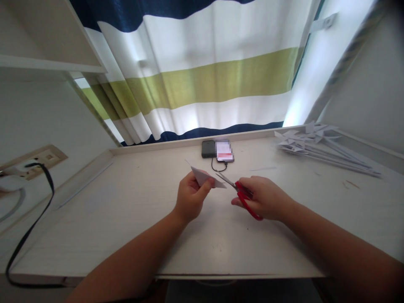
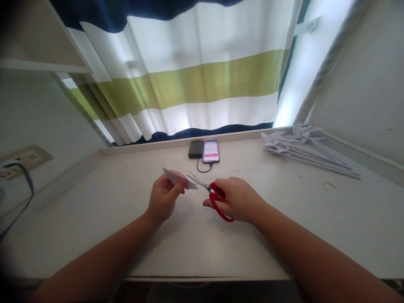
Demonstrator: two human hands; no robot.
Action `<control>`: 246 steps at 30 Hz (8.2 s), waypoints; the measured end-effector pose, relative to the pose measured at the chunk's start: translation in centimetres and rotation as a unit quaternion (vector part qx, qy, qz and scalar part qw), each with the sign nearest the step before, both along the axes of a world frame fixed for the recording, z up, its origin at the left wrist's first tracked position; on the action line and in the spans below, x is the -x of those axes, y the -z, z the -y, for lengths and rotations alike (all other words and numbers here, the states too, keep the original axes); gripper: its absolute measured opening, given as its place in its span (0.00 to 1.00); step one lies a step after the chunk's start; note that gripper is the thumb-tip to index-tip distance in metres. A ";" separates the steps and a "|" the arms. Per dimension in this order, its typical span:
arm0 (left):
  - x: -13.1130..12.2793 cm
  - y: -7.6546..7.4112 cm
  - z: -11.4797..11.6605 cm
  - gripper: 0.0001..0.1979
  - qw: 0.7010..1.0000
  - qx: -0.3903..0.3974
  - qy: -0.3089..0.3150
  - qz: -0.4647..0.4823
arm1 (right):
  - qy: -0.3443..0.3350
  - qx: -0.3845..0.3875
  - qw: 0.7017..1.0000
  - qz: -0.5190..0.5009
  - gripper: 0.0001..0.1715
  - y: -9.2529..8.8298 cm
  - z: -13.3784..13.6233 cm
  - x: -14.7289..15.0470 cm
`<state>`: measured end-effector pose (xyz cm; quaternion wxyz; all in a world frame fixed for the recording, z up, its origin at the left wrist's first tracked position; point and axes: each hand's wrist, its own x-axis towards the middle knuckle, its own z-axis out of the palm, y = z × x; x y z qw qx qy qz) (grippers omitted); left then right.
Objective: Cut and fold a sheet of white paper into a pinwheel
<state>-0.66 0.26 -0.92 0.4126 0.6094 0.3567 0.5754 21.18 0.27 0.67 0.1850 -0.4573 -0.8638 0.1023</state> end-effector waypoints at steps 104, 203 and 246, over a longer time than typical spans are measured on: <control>-0.1 0.6 -0.4 0.04 0.997 -0.075 0.025 0.016 | 0.009 -0.125 0.985 0.117 0.26 -0.8 0.5 -0.4; -0.6 0.5 0.9 0.18 0.990 0.085 0.098 -0.063 | 0.022 0.065 0.997 0.034 0.28 0.0 0.6 0.9; -0.5 0.1 0.9 0.25 0.956 0.068 -0.074 -0.277 | -0.015 0.423 0.883 -0.201 0.26 1.0 1.7 2.4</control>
